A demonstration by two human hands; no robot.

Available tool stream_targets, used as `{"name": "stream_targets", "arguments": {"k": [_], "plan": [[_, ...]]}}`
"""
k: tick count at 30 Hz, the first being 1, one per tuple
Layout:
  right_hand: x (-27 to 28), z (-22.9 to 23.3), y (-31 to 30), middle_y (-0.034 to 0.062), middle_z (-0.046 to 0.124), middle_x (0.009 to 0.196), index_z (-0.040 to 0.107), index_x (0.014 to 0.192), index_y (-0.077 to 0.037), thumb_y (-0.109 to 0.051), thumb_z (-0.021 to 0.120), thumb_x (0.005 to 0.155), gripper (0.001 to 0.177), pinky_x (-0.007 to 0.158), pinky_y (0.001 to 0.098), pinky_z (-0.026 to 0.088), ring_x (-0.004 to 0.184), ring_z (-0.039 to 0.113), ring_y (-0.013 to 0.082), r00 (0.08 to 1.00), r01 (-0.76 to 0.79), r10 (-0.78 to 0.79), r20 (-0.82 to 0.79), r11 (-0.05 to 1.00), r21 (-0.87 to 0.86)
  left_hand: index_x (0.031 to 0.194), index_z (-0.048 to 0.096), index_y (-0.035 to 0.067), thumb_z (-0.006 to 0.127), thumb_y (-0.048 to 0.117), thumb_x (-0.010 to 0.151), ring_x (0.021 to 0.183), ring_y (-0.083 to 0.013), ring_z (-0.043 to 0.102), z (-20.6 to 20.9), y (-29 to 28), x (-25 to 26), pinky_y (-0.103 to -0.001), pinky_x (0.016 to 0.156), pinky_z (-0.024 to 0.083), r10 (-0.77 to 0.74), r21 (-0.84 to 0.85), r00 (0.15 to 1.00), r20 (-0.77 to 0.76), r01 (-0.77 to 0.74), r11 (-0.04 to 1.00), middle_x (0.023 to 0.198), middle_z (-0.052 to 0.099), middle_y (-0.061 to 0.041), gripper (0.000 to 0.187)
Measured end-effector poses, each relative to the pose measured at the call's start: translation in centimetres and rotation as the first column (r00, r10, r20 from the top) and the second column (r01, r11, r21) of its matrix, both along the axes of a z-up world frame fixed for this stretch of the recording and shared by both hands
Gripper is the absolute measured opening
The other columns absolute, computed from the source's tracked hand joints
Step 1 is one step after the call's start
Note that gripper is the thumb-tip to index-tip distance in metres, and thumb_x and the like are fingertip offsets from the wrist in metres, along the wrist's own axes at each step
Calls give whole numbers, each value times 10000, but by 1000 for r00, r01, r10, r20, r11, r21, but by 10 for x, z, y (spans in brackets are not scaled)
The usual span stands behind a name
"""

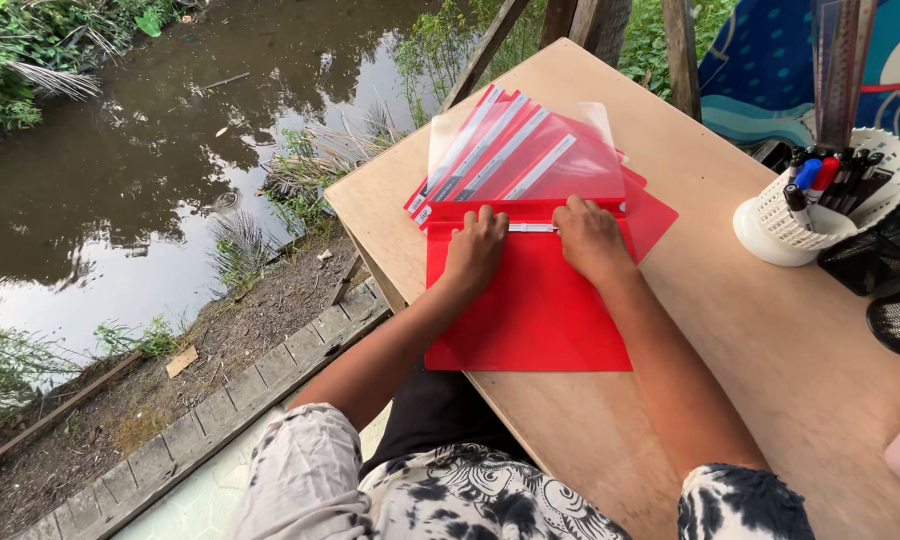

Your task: The person organizes red files by inserting plastic sleeves into them and placing the completed files into a blue desktop organizer.

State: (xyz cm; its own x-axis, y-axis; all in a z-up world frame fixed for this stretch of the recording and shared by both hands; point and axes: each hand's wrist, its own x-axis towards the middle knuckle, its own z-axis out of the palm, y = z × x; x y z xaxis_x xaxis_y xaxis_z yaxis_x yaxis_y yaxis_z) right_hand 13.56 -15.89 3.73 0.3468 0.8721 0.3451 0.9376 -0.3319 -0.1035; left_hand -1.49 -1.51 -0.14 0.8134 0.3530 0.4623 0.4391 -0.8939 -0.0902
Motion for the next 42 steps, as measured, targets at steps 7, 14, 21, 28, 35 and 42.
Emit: {"name": "stream_targets", "arguments": {"k": [7,14,21,28,35,42], "plan": [[-7,-20,11,160,592,1015,580,955,-40,8,637,858,122,808,439,561,952,644,326,990,66,-61,130,997,-42,1021,610,35,699,51,842,943,-277,641,4,-3,0,-547,777,626,7,-72,998,-56,-11,997,1064,585,-116,201],[-4,-22,2,185,593,1039,552,974,0,36,588,851,133,817,467,545,1000,631,372,999,39,-37,-34,998,44,1009,611,29,684,53,871,933,-281,648,-1,-2,3,-569,774,623,12,-76,1000,-27,-14,997,1050,584,-117,157],[-1,-29,3,188,612,1041,591,994,-1,12,572,949,51,882,480,517,1027,623,389,962,30,45,-270,963,268,1026,620,25,675,61,868,930,-289,649,-2,-3,6,-582,775,619,34,-90,999,-21,-36,995,1049,584,-120,172],[-9,-21,3,156,625,1048,642,916,-28,-30,629,898,22,869,454,541,1030,648,350,990,57,-25,-136,969,240,995,621,35,659,46,879,928,-288,653,-9,3,3,-508,730,625,-3,-124,1000,4,3,992,1052,593,-123,123],[6,-11,-9,129,682,1089,706,1058,-61,-298,757,880,300,862,521,501,1081,616,342,932,342,-363,11,888,308,1036,650,77,708,166,905,980,-339,659,10,36,-18,-464,757,571,-30,-343,942,334,151,927,1092,637,-137,169],[19,-16,-15,177,678,1164,645,1174,-53,-353,785,839,471,877,555,436,1136,572,371,865,498,-497,-68,834,238,1243,583,24,810,287,798,962,-354,610,23,71,-41,-478,804,501,235,-414,856,461,-27,910,1073,634,-168,565]]}}
